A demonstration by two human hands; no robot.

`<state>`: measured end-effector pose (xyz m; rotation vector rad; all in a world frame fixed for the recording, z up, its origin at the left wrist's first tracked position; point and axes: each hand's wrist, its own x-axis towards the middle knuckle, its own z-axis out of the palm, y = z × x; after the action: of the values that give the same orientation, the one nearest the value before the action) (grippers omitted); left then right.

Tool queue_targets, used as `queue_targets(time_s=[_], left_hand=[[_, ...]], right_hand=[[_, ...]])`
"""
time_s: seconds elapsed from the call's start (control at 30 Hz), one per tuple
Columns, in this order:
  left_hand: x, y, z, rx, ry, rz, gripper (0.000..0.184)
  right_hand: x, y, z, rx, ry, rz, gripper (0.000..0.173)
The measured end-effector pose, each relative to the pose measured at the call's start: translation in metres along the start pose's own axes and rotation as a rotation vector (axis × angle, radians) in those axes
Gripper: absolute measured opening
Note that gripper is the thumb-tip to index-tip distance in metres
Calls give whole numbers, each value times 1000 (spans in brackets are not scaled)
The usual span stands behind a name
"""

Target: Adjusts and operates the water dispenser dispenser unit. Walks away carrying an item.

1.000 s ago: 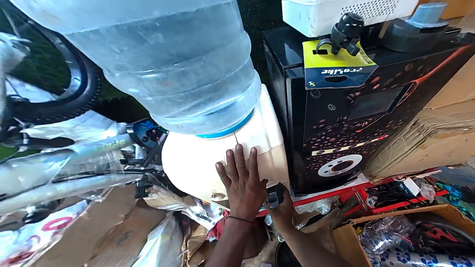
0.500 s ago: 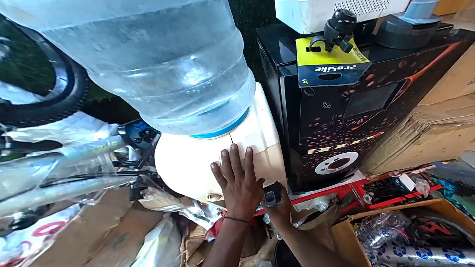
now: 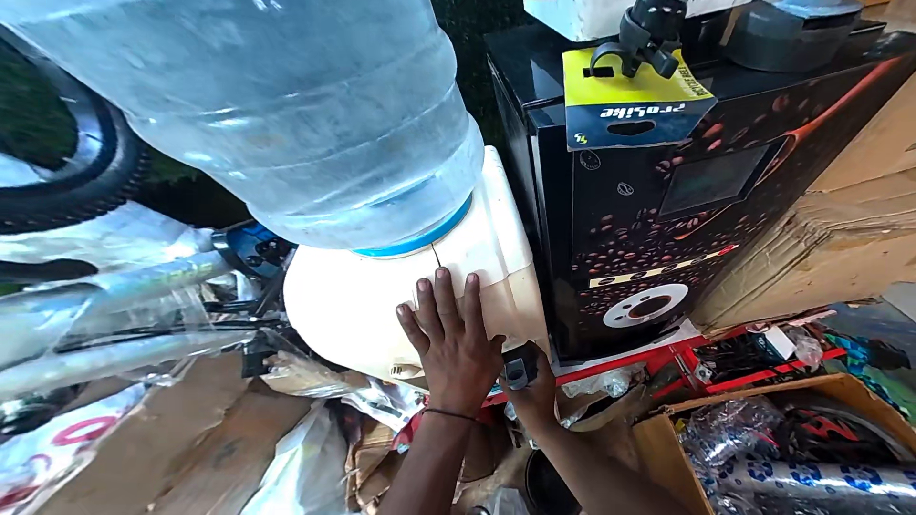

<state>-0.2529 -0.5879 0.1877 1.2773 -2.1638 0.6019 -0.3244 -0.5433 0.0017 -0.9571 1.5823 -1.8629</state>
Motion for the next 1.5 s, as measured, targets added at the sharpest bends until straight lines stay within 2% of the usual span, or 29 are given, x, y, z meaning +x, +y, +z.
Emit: queue_targets(time_s=[0.23,0.73,1.0,1.33,1.5], left_hand=[[1,1,-4,-14,-65,-26,125],[-1,-3,-4,-46,-46,-45,126],[2,-2,0,-58,-11,-47,119],[1,6,1,-30,-89,-90,118],[-2,3,2,-18,-73,-86,120]], right_hand=[[0,-2,-1,-14,-19,10,82],[-1,-12,1,20,-33,39,84],[1,-9,2,38,-29,-27,86],[1,-13,-3,55,-48,-41,86],[-2,-11,-1,36,-78,-59,85]])
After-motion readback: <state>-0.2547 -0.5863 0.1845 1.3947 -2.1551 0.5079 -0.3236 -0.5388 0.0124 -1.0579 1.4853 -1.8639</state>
